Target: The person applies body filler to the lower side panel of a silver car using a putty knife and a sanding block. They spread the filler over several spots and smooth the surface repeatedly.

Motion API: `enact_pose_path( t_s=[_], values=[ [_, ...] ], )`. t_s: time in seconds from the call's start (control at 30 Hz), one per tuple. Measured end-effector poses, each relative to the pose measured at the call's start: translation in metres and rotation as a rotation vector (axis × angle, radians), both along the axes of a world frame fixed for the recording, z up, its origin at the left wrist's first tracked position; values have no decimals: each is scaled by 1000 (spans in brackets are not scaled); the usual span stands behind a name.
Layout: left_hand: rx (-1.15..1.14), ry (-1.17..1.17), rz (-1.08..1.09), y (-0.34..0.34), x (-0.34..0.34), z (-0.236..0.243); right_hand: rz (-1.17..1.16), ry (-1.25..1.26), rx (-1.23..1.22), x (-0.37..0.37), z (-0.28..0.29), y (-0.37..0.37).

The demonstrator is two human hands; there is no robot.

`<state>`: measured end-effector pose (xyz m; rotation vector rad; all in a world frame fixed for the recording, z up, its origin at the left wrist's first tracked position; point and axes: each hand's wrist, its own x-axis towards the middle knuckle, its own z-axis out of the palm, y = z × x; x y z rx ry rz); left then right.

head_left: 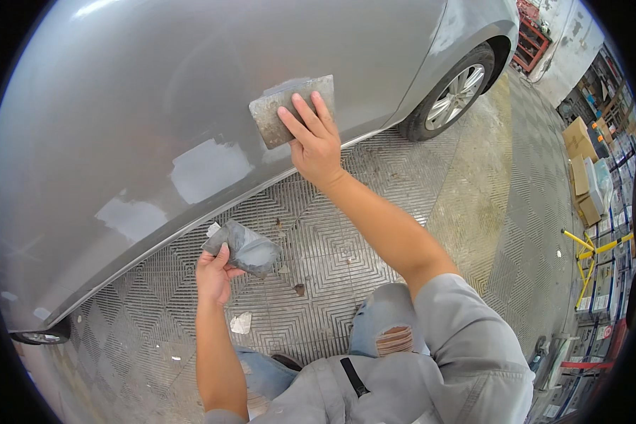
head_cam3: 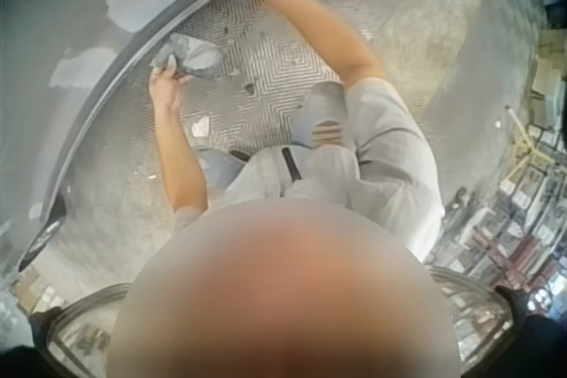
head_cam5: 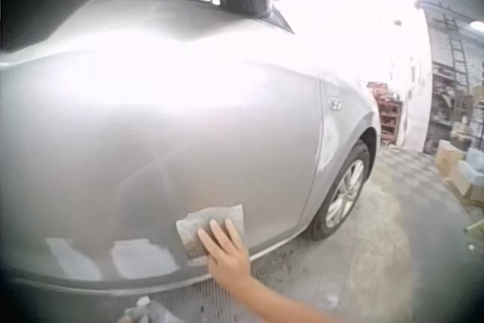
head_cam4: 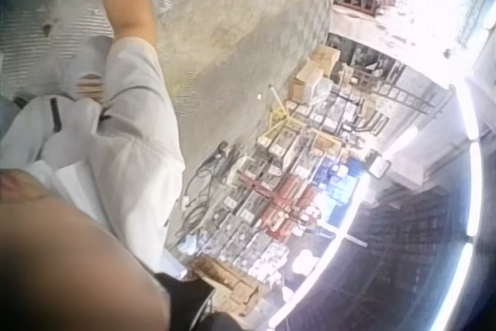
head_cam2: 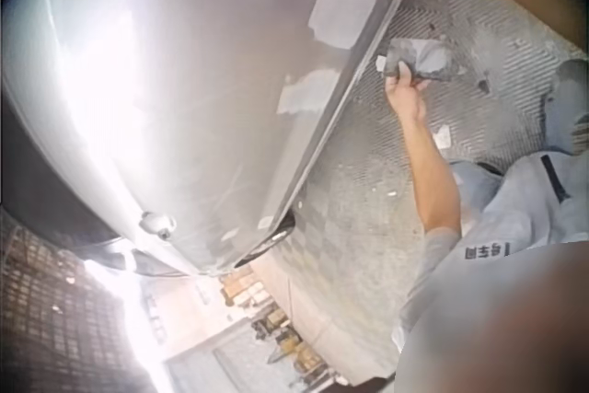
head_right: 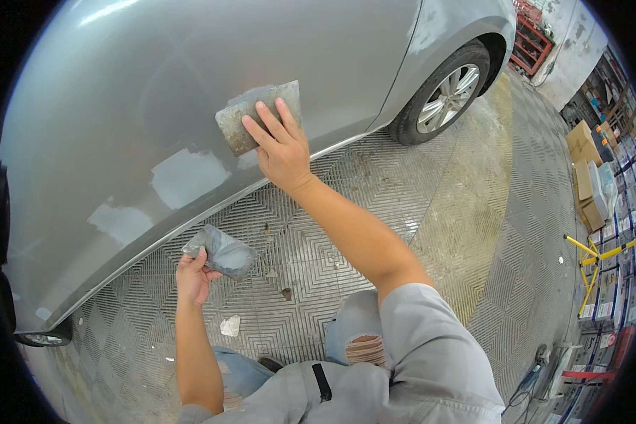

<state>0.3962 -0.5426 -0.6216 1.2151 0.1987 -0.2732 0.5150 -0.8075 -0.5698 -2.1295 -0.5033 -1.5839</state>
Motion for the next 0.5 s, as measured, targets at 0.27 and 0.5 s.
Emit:
enact_pose_path(
  t_s=[0.27,0.5],
  values=[
    [2,16,-13,1,0,1,95,208,-24,-29,-52,-3],
    [13,17,-2,2,-1,1,-46,112,70,-4,-8,-13]
  ],
)
